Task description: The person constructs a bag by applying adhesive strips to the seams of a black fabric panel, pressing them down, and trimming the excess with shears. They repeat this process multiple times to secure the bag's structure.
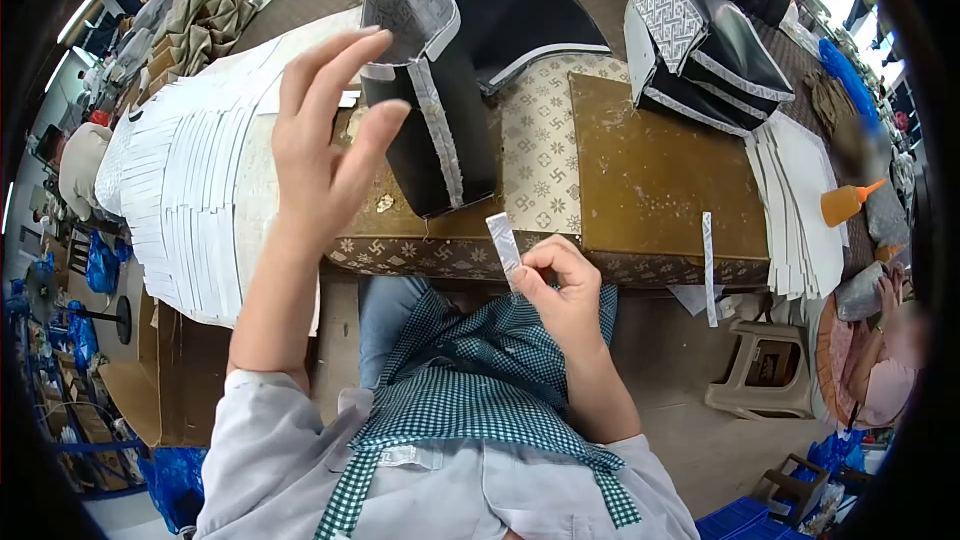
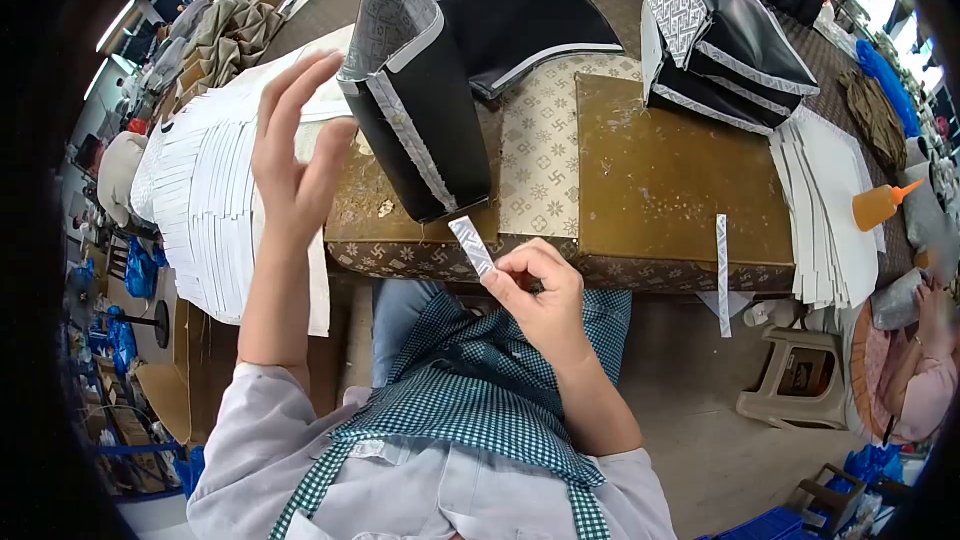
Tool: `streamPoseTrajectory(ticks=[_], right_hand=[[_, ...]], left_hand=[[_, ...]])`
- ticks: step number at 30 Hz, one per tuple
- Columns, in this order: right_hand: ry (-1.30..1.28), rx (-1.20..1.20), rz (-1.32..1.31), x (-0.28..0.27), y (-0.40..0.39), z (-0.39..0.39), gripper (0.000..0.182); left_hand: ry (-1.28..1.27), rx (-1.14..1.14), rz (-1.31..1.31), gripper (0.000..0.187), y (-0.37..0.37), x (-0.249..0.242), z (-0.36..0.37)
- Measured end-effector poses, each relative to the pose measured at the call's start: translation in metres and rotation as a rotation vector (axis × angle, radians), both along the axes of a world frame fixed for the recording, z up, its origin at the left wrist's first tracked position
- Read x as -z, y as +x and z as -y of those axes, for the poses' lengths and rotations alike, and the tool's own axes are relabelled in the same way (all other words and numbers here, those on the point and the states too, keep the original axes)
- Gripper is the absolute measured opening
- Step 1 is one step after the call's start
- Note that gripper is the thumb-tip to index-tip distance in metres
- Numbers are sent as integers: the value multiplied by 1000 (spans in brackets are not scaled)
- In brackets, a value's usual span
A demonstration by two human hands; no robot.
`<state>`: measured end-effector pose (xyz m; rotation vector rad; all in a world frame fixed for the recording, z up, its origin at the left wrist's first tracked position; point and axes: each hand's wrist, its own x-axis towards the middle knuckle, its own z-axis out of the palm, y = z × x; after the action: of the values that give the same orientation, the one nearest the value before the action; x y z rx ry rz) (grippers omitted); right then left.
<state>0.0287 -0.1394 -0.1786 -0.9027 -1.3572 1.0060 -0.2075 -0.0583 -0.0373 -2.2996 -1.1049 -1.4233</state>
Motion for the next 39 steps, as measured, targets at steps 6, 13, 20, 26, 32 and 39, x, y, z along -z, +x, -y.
streamPoseTrajectory(ticks=[6,13,20,26,32,39], right_hand=[[-3,-63,-117,-17,-28,-51,12],[14,-117,-166,-23,-52,-77,15],[80,-68,-115,-23,-61,-90,14],[50,-57,-130,-20,-65,-91,15],[24,-27,-142,-21,-68,-92,18],[-43,5,-141,-17,-67,-90,19]], left_hand=[[-548,127,-185,38,2,-41,-40],[-657,206,-165,41,-6,-35,-50],[-588,239,-143,41,-6,-29,-54],[-639,222,-147,39,-8,-31,-54],[-682,125,-320,58,-6,-41,-46],[-555,67,-368,37,0,-35,-47]])
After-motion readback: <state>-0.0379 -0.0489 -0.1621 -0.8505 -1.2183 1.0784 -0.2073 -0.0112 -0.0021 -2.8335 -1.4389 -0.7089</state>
